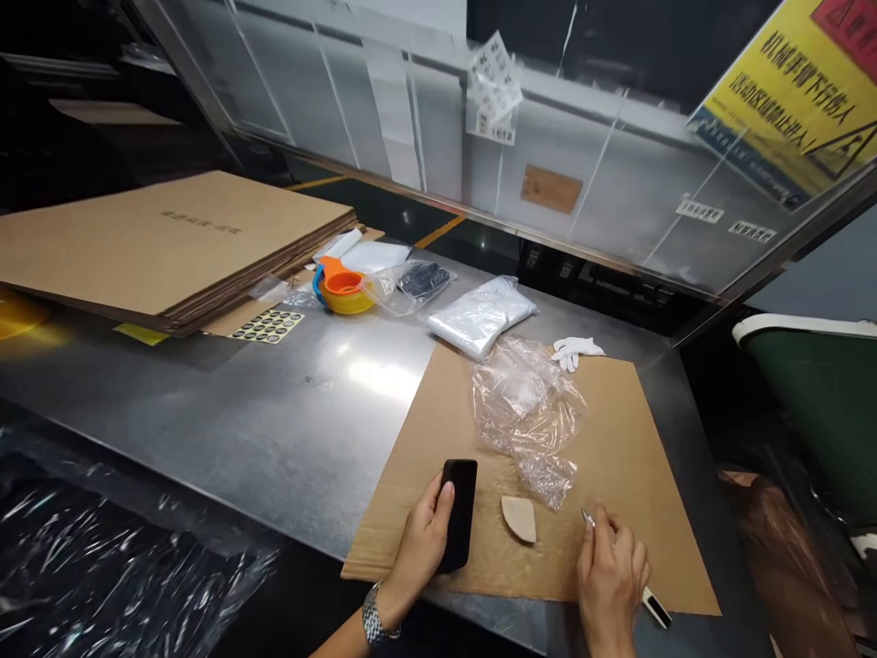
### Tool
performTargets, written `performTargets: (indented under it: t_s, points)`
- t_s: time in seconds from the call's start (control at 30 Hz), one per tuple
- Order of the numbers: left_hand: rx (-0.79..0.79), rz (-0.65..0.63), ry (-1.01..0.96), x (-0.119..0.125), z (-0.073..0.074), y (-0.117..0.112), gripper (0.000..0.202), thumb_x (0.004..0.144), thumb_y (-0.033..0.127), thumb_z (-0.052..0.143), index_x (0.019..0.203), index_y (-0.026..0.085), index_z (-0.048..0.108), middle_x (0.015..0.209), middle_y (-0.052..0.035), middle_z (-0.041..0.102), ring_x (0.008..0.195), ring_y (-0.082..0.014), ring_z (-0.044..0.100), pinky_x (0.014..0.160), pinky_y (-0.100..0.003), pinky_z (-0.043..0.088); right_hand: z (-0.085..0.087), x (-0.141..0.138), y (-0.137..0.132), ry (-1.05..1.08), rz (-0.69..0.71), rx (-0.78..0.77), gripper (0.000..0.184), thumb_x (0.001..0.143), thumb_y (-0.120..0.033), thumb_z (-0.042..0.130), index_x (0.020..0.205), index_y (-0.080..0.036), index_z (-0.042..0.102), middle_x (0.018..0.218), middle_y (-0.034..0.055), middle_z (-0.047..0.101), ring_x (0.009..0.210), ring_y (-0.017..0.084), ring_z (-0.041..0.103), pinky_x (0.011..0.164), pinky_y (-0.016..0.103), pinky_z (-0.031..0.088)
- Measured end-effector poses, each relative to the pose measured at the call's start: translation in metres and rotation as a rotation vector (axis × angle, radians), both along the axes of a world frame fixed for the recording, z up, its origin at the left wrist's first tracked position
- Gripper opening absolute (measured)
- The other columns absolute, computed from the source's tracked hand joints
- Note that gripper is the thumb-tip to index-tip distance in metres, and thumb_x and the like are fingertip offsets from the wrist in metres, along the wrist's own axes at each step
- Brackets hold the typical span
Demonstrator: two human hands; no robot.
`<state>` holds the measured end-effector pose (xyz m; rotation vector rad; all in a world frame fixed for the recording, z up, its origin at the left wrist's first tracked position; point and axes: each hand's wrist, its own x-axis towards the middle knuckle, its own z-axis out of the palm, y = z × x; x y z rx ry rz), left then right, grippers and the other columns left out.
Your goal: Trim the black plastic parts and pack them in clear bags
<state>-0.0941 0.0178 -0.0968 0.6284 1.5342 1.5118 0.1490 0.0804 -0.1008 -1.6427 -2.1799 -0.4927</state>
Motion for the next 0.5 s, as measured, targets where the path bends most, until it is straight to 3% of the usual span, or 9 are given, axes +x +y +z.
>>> performTargets:
  t_s: [0.07,0.17,0.33,0.5]
  points:
    - [-0.065,-0.005,0.247,0.002,-0.013,0.002,0.045,0.086,0.037,0.041,0.125,0.014,0.05,0.128,-0.0129,0.051,0.124,-0.0241,0.04,0.107,-0.041,0.026,0.012,-0.016,0.015,0.143,0.182,-0.047,0.036,0.092,-0.032,0.036,0.11,-0.012,0.059,0.092,0.0141,0.058,0.087,0.026,0.049,0.074,0.038,0.041]
    - [-0.086,0.018,0.383,0.002,-0.03,0.001,0.048,0.086,0.032,0.038,0.127,0.01,0.047,0.127,-0.0157,0.048,0.122,-0.0267,0.039,0.105,-0.047,0.027,0.023,-0.047,0.048,0.214,0.354,-0.2,0.028,0.093,-0.029,0.037,0.105,-0.017,0.06,0.09,0.0098,0.059,0.086,0.021,0.051,0.077,0.034,0.042]
    - [-0.107,0.037,0.476,-0.01,-0.043,-0.005,0.047,0.085,0.031,0.037,0.127,0.012,0.048,0.128,-0.0146,0.049,0.122,-0.028,0.039,0.104,-0.05,0.029,0.016,-0.098,0.113,0.133,0.442,-0.338,0.019,0.091,-0.023,0.046,0.086,-0.018,0.063,0.081,0.0029,0.06,0.082,0.016,0.055,0.073,0.031,0.046]
    - [-0.029,0.132,0.434,-0.015,-0.053,-0.005,0.045,0.085,0.035,0.038,0.121,0.014,0.052,0.123,-0.0135,0.055,0.118,-0.0268,0.046,0.1,-0.046,0.036,0.003,-0.13,0.153,0.091,0.503,-0.408,0.024,0.089,-0.031,0.052,0.107,-0.017,0.056,0.107,0.0052,0.059,0.092,0.017,0.058,0.08,0.038,0.048]
